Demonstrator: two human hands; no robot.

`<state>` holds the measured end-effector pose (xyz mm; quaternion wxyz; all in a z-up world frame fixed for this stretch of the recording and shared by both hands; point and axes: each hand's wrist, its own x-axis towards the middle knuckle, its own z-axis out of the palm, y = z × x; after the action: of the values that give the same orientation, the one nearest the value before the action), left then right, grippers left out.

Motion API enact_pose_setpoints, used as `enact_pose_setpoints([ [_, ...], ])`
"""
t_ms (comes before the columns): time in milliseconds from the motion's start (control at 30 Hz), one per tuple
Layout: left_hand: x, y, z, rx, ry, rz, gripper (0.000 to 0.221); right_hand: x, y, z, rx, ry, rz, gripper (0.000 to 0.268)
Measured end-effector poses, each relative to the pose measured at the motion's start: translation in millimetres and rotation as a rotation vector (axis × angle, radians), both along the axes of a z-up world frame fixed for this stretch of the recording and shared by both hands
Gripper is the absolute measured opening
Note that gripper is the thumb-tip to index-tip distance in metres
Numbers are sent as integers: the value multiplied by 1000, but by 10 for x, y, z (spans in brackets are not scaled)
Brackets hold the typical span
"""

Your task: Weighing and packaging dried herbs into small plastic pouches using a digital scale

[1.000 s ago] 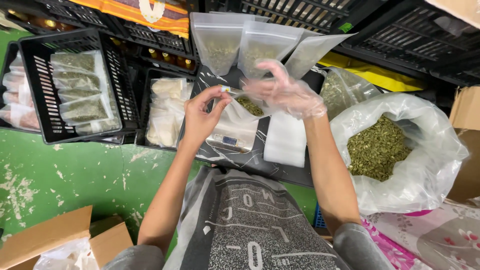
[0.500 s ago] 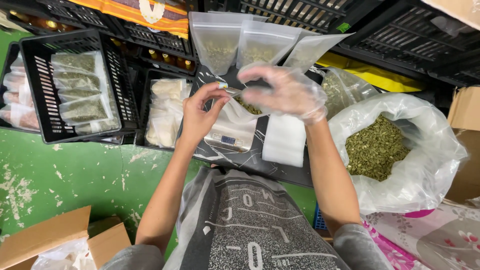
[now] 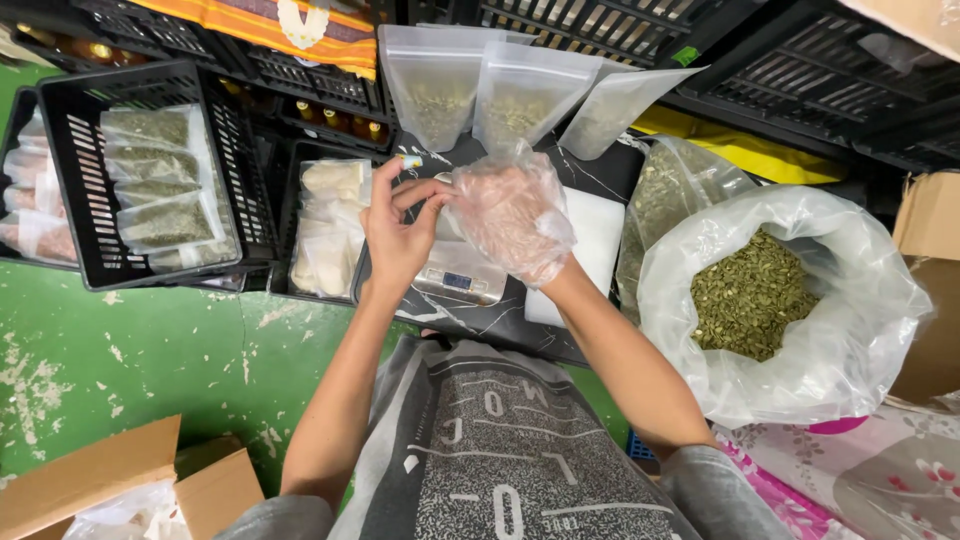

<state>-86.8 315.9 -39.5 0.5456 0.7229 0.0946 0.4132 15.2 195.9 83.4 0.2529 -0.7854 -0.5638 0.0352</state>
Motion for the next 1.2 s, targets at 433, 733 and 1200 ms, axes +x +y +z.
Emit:
enact_pose_setpoints([
  [433, 153, 40, -115, -34, -42, -40, 53, 12, -500, -58, 38, -268, -158, 19],
  [733, 310, -29, -86, -37, -43, -41, 53, 300, -1008, -296, 19, -253, -246, 24],
  [1200, 1422, -465, 82, -109, 138, 35, 46, 1617, -1561, -888, -77, -403, -513, 20],
])
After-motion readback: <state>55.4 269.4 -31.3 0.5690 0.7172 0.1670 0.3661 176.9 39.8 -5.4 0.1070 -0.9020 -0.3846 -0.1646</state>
